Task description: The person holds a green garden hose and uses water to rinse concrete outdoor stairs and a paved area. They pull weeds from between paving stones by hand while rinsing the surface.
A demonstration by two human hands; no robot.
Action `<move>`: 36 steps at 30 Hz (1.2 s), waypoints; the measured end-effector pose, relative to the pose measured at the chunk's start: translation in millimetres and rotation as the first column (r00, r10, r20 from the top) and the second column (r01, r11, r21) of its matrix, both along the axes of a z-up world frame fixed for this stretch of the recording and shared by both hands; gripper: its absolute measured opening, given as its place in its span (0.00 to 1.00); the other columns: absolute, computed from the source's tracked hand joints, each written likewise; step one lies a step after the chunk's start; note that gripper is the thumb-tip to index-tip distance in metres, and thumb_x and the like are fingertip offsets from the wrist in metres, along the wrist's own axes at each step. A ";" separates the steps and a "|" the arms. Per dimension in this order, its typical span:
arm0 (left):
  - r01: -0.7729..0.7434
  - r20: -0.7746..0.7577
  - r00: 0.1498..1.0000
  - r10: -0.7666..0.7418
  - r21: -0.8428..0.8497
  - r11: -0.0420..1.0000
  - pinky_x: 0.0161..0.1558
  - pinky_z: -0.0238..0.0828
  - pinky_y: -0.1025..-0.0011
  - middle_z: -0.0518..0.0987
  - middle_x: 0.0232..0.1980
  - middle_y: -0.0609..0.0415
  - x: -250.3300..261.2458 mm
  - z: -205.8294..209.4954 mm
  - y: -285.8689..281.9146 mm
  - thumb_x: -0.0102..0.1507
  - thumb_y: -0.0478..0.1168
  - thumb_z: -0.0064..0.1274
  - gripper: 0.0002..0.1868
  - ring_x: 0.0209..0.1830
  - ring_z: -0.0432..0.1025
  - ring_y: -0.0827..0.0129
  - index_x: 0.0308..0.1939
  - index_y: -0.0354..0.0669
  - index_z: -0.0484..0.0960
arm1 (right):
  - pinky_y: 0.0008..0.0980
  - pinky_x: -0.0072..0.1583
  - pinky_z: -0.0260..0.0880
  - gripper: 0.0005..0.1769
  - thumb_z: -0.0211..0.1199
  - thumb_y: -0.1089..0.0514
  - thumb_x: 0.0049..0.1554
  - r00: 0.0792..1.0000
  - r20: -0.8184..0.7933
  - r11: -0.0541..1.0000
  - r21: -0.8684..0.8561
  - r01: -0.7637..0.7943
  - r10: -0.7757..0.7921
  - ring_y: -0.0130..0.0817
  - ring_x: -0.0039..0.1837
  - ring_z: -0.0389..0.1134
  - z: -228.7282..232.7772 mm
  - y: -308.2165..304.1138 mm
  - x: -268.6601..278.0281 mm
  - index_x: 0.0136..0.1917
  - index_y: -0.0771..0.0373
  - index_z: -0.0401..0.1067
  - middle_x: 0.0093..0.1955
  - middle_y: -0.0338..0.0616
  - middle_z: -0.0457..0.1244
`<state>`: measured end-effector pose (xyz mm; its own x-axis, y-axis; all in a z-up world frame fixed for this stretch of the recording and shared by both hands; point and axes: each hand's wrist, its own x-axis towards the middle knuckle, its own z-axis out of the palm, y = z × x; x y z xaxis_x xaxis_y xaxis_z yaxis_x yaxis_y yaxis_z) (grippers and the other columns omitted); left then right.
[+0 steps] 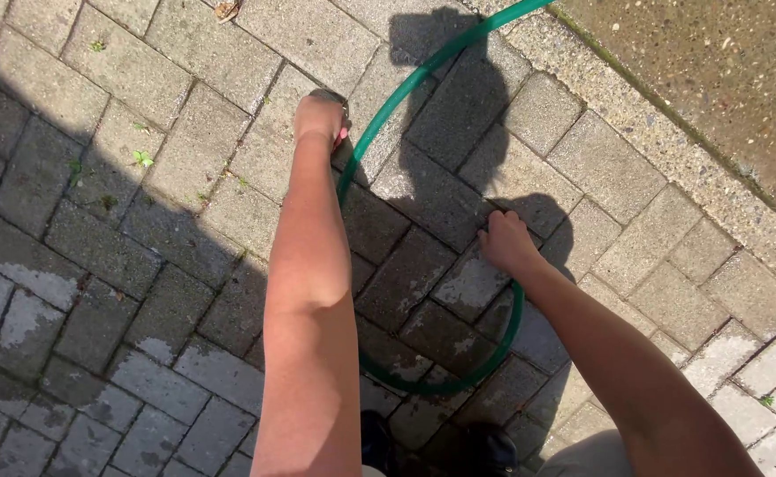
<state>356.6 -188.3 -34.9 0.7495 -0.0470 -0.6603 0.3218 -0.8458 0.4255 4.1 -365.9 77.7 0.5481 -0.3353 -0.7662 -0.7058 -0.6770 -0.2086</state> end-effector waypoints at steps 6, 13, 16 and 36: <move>-0.013 0.048 0.999 0.012 0.032 0.999 0.40 0.78 0.62 0.77 0.14 0.55 -5.8 19.0 -0.7 0.54 0.48 0.55 0.13 0.30 0.83 0.59 0.16 0.52 0.86 | 0.64 0.56 0.74 0.21 0.52 0.54 0.68 0.999 0.008 0.999 -0.019 -0.036 0.036 0.69 0.61 0.67 -17.3 -3.8 -8.2 0.62 0.76 0.64 0.59 0.71 0.58; -0.052 0.068 0.997 0.049 0.039 0.998 0.51 0.79 0.55 0.84 0.30 0.51 -17.2 56.4 2.6 0.55 0.51 0.55 0.11 0.50 0.81 0.54 0.31 0.55 0.90 | 0.62 0.56 0.75 0.22 0.54 0.52 0.66 0.999 0.018 0.999 -0.028 -0.037 0.037 0.70 0.60 0.68 -24.7 -2.4 -12.0 0.63 0.75 0.65 0.59 0.70 0.58; -0.045 0.071 0.997 0.041 0.043 0.998 0.54 0.79 0.54 0.87 0.39 0.49 -16.3 54.9 -0.5 0.55 0.53 0.55 0.13 0.54 0.80 0.52 0.34 0.57 0.91 | 0.63 0.56 0.76 0.22 0.54 0.52 0.66 0.999 0.020 0.999 -0.033 -0.034 0.035 0.70 0.61 0.67 -22.6 -5.0 -10.5 0.62 0.75 0.65 0.59 0.70 0.59; -0.219 -0.102 0.971 0.216 -0.016 0.976 0.26 0.63 0.75 0.73 0.18 0.66 -10.3 64.6 6.8 0.58 0.45 0.57 0.14 0.19 0.65 0.78 0.18 0.55 0.74 | 0.58 0.53 0.65 0.13 0.53 0.50 0.70 0.990 -0.133 0.996 0.074 0.058 -0.048 0.55 0.52 0.59 -20.7 -7.5 0.6 0.49 0.61 0.61 0.59 0.60 0.54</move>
